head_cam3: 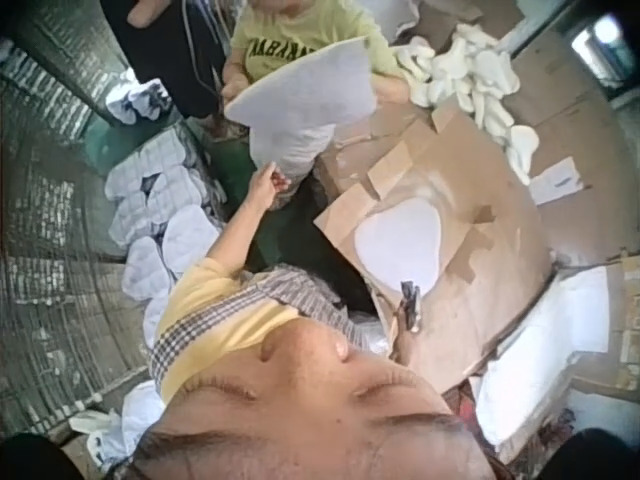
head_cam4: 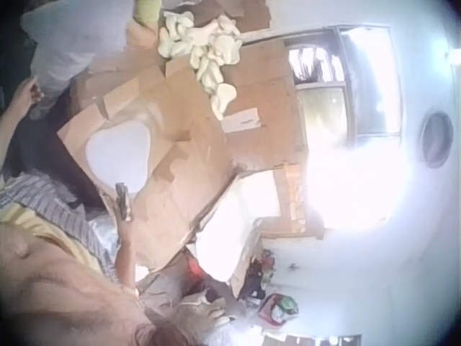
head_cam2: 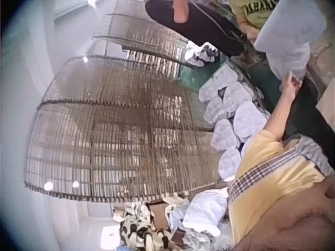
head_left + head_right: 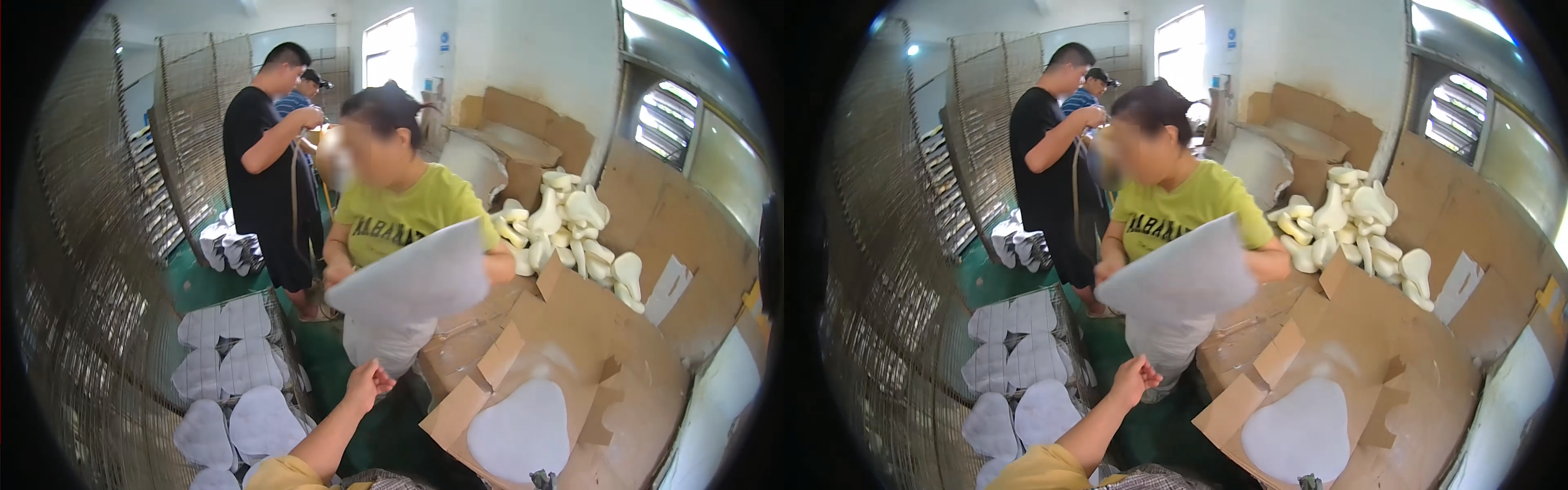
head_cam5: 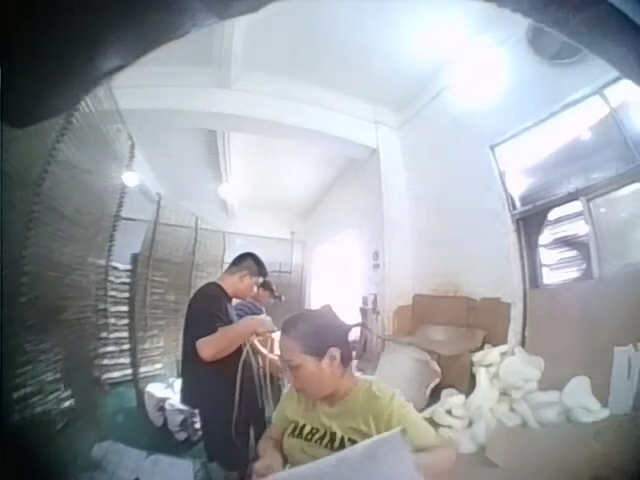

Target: Gluing and assembling foam pieces using a spray glue gun in a workshop.

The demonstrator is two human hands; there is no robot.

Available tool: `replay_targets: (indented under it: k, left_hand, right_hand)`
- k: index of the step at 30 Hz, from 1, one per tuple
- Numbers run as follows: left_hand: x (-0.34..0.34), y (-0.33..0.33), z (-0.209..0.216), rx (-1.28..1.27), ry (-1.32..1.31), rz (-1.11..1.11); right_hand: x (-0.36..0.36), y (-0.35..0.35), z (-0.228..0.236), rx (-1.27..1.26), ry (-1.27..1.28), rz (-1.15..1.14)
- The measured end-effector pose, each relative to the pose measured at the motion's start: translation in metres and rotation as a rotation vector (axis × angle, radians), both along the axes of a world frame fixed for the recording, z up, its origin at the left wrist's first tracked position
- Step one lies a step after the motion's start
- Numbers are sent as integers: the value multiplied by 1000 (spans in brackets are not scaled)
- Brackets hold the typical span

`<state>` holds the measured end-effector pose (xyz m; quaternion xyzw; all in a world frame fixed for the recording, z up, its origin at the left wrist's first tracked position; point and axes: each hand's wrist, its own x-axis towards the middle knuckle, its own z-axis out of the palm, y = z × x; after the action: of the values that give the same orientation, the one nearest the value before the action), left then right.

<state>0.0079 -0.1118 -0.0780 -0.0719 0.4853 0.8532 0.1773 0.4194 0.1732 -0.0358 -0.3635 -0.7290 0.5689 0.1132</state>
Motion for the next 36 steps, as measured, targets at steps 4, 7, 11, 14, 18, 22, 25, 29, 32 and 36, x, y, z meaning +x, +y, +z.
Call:
replay_targets:
  k: [4, 7, 11, 14, 18, 22, 25, 29, 32, 36]
  left_hand:
    - [29, -30, -24, -83, -20, 64]
    - [32, -4, -32, -229, 10, -157]
    - [37, 43, -15, -311, -3, -335]
    - [33, 66, -19, -383, 59, -373]
    - [25, 96, -16, -428, 99, -371]
    - [22, 119, -13, -432, 97, -392]
    - [27, 129, -14, -417, 31, -410]
    - [37, 124, -30, -399, -81, -443]
    - [42, 122, -45, -489, -19, -514]
    - [37, 110, -74, -440, -13, -478]
  right_hand:
    - [-13, -6, 7, 105, 1, 72]
    - [-25, -2, 28, 75, 40, 82]
    - [-22, 15, 15, 75, 63, 41]
    - [-17, 29, -1, 4, 114, 4]
    - [-15, 43, -3, -64, 242, -113]
    - [-4, 62, -11, -16, 178, -135]
    - [3, 65, -8, 47, 75, -133]
    - [14, 57, 3, 52, 54, -143]
    - [6, 32, 30, -2, 156, -244]
    - [44, 24, 12, -69, 117, -267]
